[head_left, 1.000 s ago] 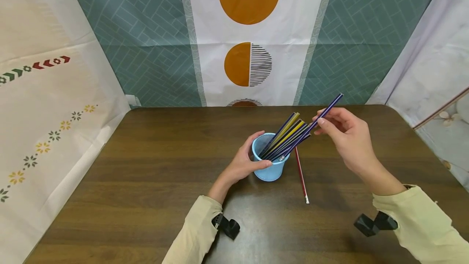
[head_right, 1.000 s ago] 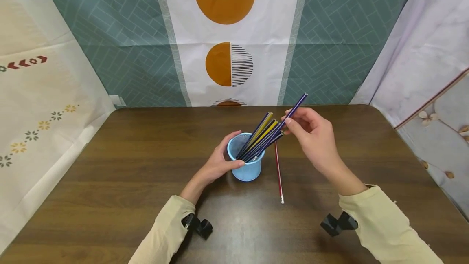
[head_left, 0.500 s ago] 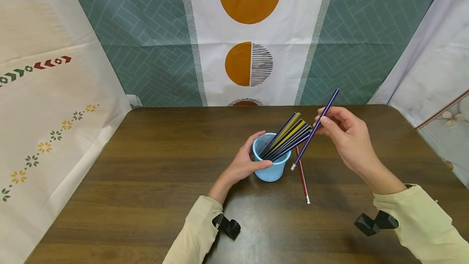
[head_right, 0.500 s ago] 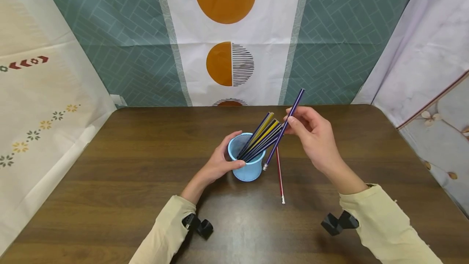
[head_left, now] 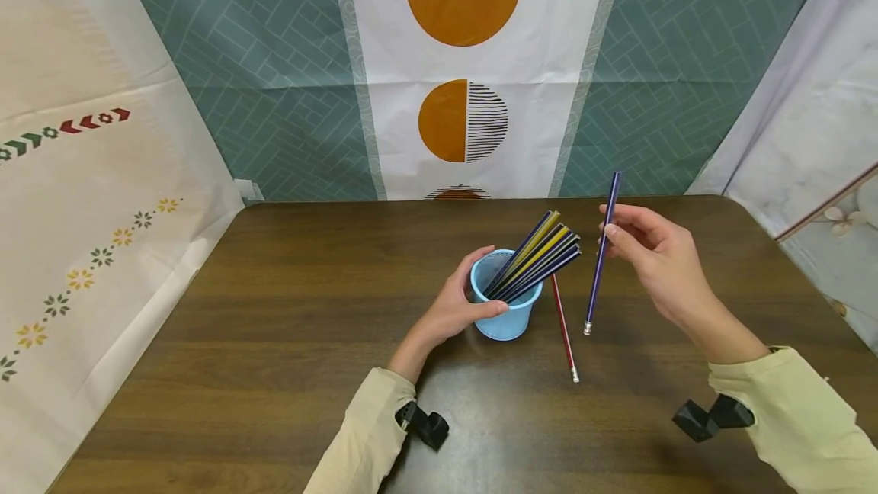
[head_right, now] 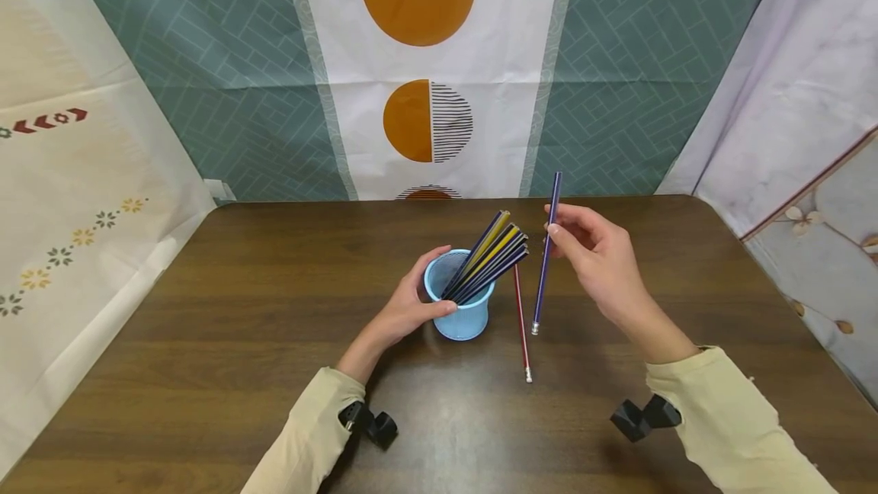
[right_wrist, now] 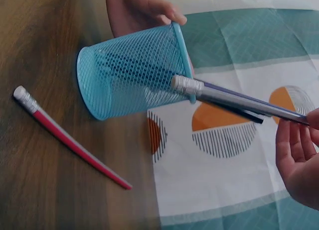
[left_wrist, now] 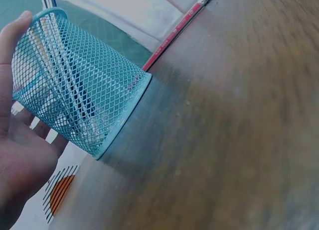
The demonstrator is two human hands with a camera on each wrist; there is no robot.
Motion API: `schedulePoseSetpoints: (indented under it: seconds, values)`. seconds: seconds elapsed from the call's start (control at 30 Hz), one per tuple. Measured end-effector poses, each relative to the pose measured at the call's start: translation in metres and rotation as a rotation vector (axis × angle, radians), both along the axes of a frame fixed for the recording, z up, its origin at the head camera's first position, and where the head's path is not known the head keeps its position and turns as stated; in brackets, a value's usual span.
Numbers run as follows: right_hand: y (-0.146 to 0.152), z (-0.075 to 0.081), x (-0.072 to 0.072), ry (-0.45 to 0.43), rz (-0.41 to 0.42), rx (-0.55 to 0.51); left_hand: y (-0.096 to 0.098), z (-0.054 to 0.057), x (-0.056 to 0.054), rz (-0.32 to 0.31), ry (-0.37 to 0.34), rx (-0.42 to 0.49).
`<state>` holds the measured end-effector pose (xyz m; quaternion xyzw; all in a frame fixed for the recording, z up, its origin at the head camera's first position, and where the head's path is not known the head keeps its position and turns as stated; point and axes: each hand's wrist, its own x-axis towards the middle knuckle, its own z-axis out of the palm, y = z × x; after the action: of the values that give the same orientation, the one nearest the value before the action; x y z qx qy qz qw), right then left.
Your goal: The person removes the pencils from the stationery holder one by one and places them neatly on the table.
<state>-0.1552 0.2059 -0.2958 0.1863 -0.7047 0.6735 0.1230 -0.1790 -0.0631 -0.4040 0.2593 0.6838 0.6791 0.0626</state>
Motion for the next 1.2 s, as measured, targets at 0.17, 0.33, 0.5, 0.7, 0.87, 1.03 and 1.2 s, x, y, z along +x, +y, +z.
schedulePoseSetpoints:
  seconds: [0.17,0.33,0.5,0.7,0.87,1.03,1.2]
  values:
    - [0.007,-0.005,-0.004,-0.047,-0.020,0.048,0.000,-0.001,0.000,-0.004,0.003,0.007]
    - [0.012,-0.017,-0.011,-0.106,0.006,0.074,-0.001,0.003,0.002,-0.004,-0.007,-0.008]
    - [0.013,-0.028,-0.016,-0.150,0.010,0.090,0.000,0.001,0.000,0.003,-0.019,-0.024]
    - [0.013,-0.036,-0.019,-0.215,-0.026,0.235,-0.001,0.019,0.009,-0.013,-0.039,-0.021]
    - [0.014,-0.042,-0.022,-0.281,-0.017,0.292,-0.002,0.030,0.015,-0.016,-0.046,-0.025]
    - [0.015,-0.050,-0.024,-0.347,0.011,0.325,-0.002,0.030,0.016,-0.016,-0.049,-0.020]
    - [0.014,-0.059,-0.025,-0.387,0.025,0.351,-0.001,0.029,0.015,-0.016,-0.055,-0.019]
